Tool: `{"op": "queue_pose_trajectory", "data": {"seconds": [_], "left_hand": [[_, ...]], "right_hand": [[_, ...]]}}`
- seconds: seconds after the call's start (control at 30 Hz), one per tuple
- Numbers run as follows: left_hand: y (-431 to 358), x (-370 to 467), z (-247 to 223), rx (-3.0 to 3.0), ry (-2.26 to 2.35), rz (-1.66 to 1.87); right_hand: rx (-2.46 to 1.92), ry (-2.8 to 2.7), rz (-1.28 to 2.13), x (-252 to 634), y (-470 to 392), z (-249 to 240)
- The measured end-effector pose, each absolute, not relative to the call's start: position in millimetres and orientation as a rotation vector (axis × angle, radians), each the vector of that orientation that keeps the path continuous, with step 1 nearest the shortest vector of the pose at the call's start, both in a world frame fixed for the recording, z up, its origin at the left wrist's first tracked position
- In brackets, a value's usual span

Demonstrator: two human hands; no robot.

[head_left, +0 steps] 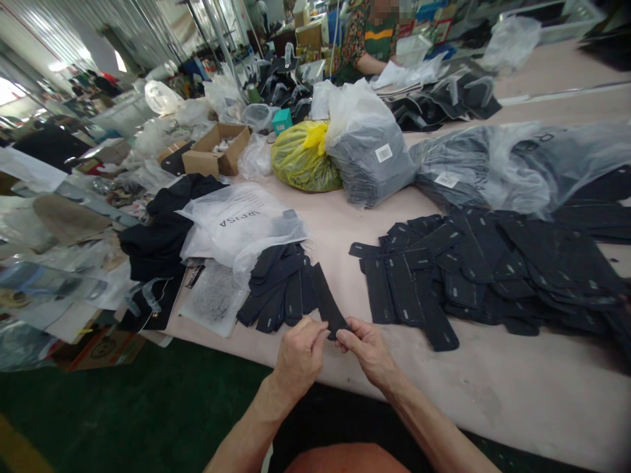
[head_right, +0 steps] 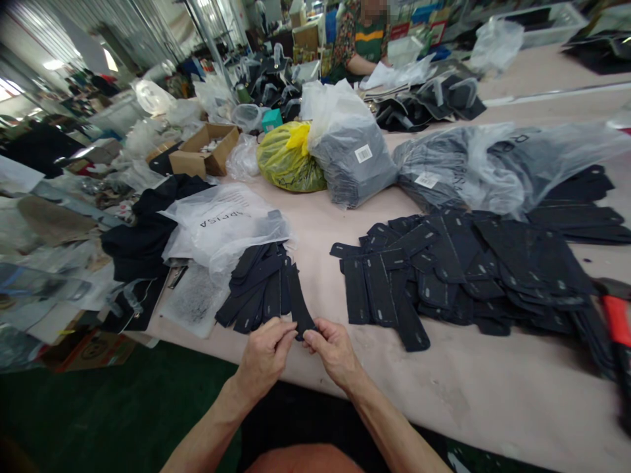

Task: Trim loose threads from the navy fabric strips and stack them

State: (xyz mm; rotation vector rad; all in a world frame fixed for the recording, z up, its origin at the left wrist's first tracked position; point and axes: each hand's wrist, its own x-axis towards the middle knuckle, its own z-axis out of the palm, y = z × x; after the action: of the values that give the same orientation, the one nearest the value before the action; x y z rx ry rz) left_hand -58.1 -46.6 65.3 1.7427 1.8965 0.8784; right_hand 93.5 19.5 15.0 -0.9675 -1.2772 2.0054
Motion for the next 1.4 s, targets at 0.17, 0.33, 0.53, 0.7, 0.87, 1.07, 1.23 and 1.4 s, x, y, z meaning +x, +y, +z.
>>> {"op": "queue_pose_trajectory", "data": {"seconds": [0.17, 0.33, 0.53, 0.7, 0.87, 1.07, 1.23, 1.4], "left_hand": [[-45.8, -58.8, 72.5, 1.733, 1.856, 0.887], [-44.8, -59.0, 71.1, 1.741, 1.826, 0.855], [-45.8, -50.5, 65.9, 1.801, 1.890, 0.808], [-45.4, -41.0, 55.2, 1.591, 2.006, 1.010], [-40.1, -84.5, 43.2, 1.036, 2.305, 1.227], [-49.7, -129.4, 34.0, 0.458, 1.897, 1.390], [-47.7, -117.9, 40.6, 0.217, 1.653, 1.425], [-32.3, -108.7, 47.1, 0.248, 1.694, 1.405]], "right_hand": [[-0.947, -1.406, 1.938, 94.4, 18.5, 16.9], [-0.943, -1.619, 1.801, 97.3, 19.5, 23.0], [-0.948, -1.750, 1.645, 98.3, 20.1, 29.4], [-0.999, -1.596, 1.799, 95.9, 15.0, 24.8], [-1.092, -1.266, 1.995, 100.9, 12.3, 15.0], [-1.002, -1.063, 2.215, 112.9, 13.0, 7.6], [-0.979, -1.124, 2.260, 120.7, 9.9, 3.4], [-0.975, -1.199, 2.296, 133.8, 10.0, -0.3]]}}
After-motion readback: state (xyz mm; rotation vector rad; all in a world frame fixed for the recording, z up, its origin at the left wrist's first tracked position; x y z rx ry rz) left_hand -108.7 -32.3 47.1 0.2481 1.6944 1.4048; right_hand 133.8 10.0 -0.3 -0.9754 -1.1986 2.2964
